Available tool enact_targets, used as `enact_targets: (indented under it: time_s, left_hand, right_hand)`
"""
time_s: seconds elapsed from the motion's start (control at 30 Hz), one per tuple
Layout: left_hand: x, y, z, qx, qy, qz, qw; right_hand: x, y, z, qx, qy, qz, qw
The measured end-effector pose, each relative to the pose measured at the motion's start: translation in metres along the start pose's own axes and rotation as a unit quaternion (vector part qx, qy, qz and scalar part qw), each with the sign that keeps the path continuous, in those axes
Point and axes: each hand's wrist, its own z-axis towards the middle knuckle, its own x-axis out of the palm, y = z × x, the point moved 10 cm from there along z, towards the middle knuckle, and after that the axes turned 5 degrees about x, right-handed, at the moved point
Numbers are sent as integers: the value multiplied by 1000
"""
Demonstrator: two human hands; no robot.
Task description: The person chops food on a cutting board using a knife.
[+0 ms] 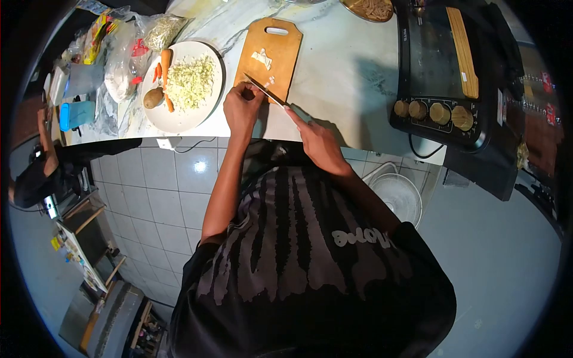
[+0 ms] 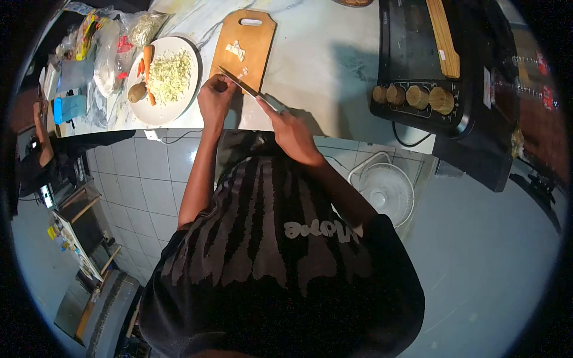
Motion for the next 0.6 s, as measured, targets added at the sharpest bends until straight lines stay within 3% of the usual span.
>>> enact_targets:
  time_s: [0.1,0.2,0.27,0.3,0.37,0.4,0.57,0.6]
  left_hand:
    - [1,-6,-1,-3,-3,19,1000]
    - [-3,-7,-4,35,-32,17,999]
    - [-1,0,-9,28,-31,-28,999]
    - [1,3,-10,29,-29,-29,999]
    - [-2,-8,-10,111,-49,61,991]
    - [-1,-12,-9,100,-44,67,992]
    - [1,-19,-5,156,-35,59,985]
    - [-1,-22,-6,154,-35,41,987]
  right_hand:
    - [-1,-2,0,51,-3,-110,993]
    - [-6,0,5,44,-19,-50,998]
    - [-16,3,5,-4,-46,96,994]
    - [-23,4,5,-2,-47,95,994]
    - [-30,-8,7,98,16,181,979]
    - [-31,-18,7,126,22,179,975]
    - [-41,-46,7,138,80,193,968]
    - [-33,-45,6,147,112,295,938]
